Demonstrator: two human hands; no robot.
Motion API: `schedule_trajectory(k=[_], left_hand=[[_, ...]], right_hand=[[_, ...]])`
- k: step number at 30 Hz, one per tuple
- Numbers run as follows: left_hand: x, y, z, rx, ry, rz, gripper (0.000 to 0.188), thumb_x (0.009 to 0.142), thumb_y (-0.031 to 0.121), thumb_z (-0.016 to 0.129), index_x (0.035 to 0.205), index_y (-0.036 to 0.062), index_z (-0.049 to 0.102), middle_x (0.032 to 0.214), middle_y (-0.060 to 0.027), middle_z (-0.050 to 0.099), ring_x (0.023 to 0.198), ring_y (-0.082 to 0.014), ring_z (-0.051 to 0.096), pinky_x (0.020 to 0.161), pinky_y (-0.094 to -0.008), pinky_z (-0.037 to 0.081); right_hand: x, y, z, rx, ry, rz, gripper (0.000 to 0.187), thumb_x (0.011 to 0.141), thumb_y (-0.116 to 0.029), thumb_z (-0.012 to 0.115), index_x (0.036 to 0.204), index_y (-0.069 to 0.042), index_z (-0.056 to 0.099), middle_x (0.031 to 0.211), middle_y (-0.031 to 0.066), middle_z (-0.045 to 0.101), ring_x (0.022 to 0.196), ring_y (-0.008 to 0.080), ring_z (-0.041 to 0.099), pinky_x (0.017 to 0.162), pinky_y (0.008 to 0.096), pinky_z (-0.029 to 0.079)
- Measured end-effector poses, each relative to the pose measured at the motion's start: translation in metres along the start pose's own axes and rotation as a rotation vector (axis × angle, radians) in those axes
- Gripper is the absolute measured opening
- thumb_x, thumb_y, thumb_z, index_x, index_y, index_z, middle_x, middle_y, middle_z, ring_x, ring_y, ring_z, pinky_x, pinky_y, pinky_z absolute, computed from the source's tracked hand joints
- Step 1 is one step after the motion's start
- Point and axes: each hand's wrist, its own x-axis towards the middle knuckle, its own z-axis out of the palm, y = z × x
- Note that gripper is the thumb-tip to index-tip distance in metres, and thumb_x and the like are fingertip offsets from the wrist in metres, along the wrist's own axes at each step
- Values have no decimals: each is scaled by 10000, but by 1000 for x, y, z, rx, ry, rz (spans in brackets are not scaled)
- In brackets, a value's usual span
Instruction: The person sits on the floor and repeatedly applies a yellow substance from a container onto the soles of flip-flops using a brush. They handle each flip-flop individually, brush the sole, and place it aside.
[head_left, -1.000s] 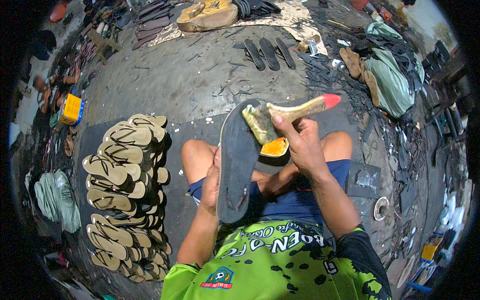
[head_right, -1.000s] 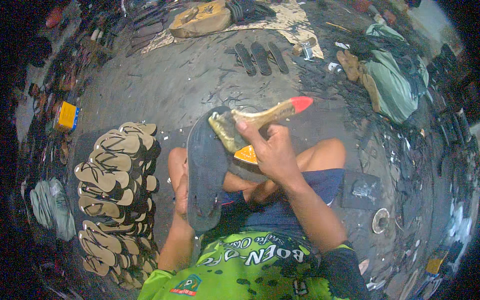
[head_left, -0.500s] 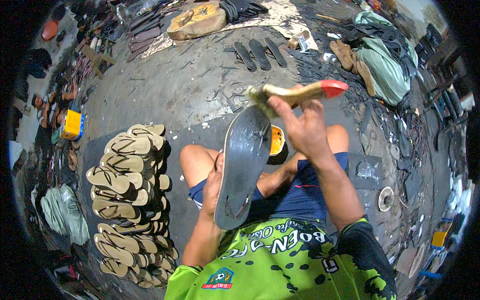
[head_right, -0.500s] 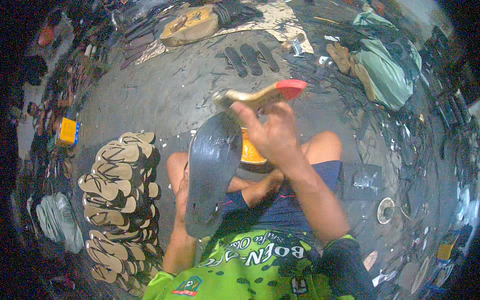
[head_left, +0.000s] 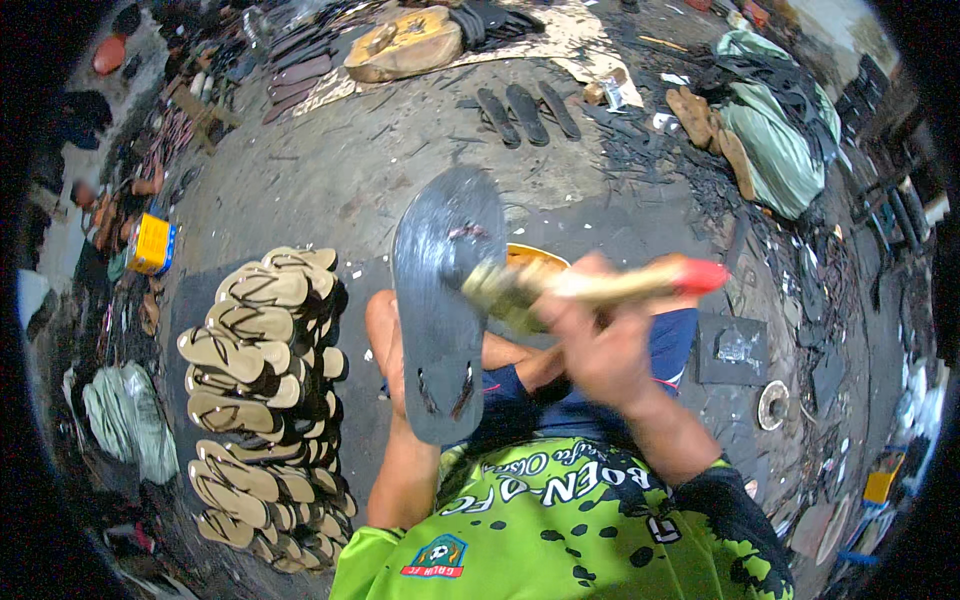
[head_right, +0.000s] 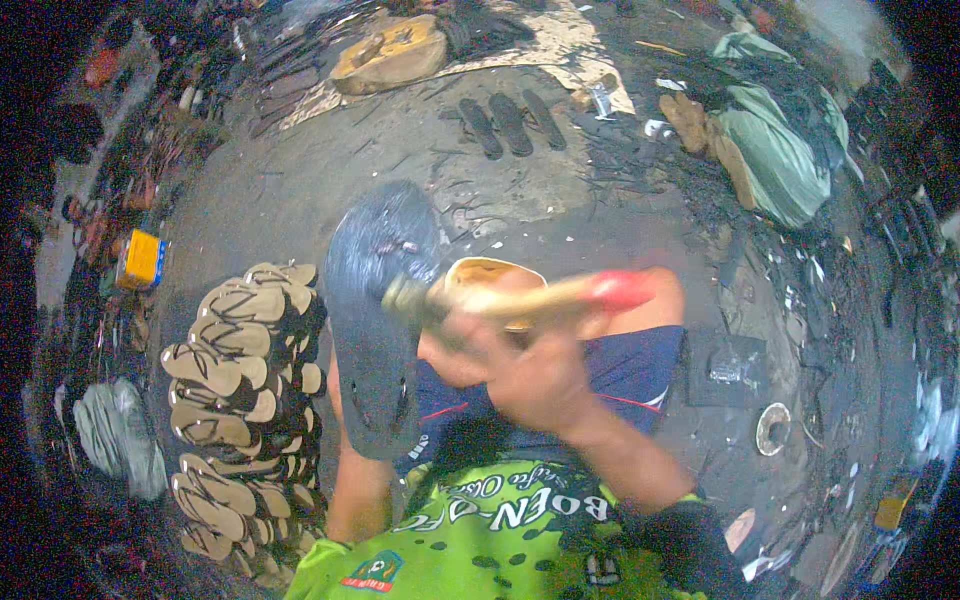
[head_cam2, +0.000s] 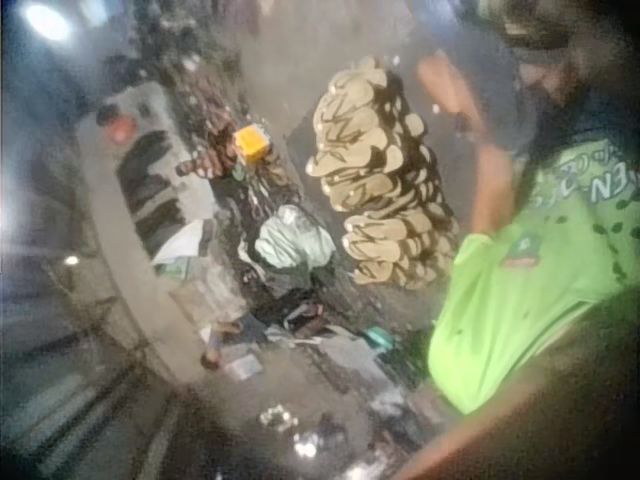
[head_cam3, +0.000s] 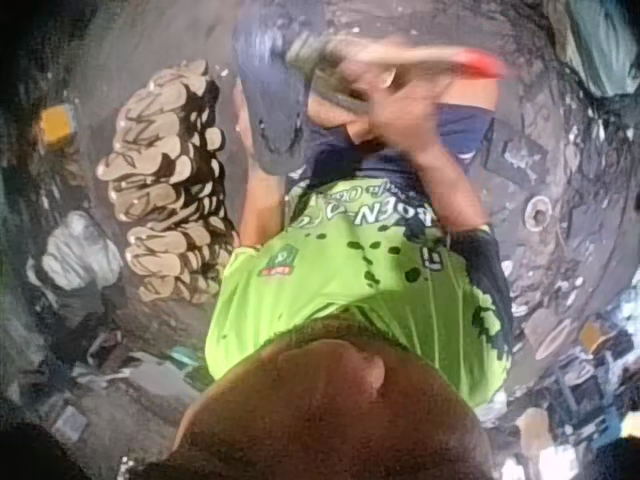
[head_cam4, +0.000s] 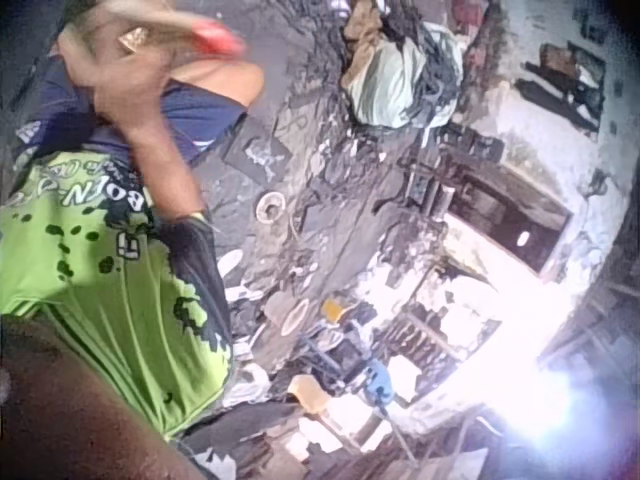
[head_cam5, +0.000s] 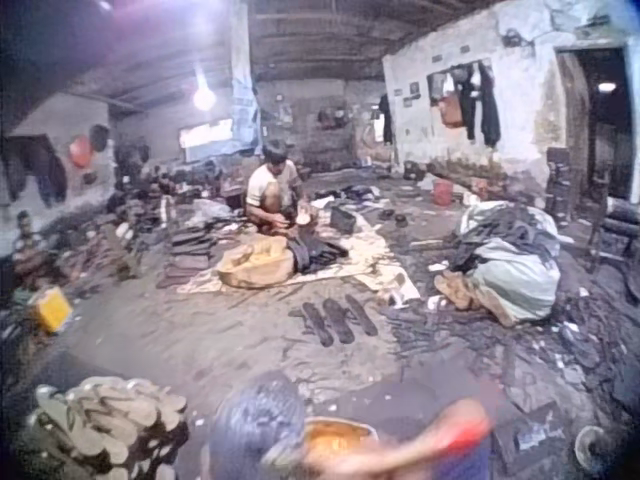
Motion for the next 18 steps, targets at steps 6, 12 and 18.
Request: schedule_trajectory(k=[6, 12, 18], left_hand=[[4, -6, -5, -186, -189, -3, 444, 1029, 354, 364, 1236, -3, 528, 1064, -142, 646, 894, -223, 653, 804, -362, 556], [13, -7, 6, -438, -194, -168, 402, 1015, 292, 393, 1210, -26, 542, 1068, -158, 649, 896, -237, 662, 801, -373, 563], [33, -1, -29, -163, -166, 63, 515, 1036, 441, 344, 1164, 12, 600, 1030, -147, 683, 753, -254, 676, 653, -390, 572]], right_hand=[[52, 25, -18, 44, 207, 73, 93, 878, -23, 660, 971, -23, 671, 870, 57, 635, 846, 154, 602, 757, 301, 487], [71, 35, -12, -248, -288, -603, 378, 719, -58, 707, 1092, -111, 680, 932, 89, 658, 747, 276, 615, 657, 357, 497], [-33, 13, 6, -5, -585, -423, 177, 780, -111, 744, 939, -72, 679, 889, 62, 667, 744, 229, 635, 619, 341, 451]])
